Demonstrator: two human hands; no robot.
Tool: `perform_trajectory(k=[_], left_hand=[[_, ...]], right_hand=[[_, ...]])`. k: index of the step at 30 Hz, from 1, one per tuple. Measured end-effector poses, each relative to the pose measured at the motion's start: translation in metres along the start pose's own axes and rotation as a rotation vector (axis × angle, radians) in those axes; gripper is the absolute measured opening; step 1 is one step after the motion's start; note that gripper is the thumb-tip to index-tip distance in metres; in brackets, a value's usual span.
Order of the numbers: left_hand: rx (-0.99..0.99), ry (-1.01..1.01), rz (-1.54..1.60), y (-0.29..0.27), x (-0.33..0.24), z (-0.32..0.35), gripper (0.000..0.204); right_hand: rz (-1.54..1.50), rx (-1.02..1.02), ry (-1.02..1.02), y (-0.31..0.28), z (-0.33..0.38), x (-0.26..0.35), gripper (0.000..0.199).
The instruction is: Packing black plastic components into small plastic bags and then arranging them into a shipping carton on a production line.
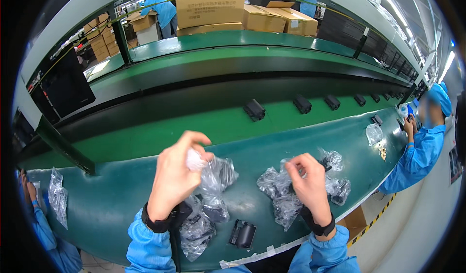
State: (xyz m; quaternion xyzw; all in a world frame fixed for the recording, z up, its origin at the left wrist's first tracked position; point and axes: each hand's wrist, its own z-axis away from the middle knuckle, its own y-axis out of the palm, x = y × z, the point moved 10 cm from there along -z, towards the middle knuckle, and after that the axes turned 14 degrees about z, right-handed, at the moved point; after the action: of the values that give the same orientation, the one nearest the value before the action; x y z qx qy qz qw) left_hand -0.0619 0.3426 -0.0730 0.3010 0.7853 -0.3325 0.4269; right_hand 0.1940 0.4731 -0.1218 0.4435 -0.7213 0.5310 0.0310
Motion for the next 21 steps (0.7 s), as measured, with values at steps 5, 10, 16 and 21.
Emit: perform_trajectory(k=[5, 10, 16, 21], left_hand=[[0.120, 0.037, -0.053, 0.012, -0.001, 0.004, 0.020], [0.164, -0.001, -0.078, 0.013, 0.017, 0.006, 0.017], [0.292, -0.077, -0.044, 0.031, 0.043, 0.007, 0.019], [0.466, -0.212, -0.003, 0.023, 0.029, 0.011, 0.020]], right_hand=[[-0.427, 0.038, 0.161, -0.007, -0.006, -0.012, 0.016], [-0.629, 0.039, 0.127, -0.013, -0.027, 0.005, 0.021], [-0.875, 0.223, 0.254, 0.032, -0.036, 0.005, 0.022], [-0.116, -0.156, 0.164, -0.023, -0.052, -0.061, 0.006]])
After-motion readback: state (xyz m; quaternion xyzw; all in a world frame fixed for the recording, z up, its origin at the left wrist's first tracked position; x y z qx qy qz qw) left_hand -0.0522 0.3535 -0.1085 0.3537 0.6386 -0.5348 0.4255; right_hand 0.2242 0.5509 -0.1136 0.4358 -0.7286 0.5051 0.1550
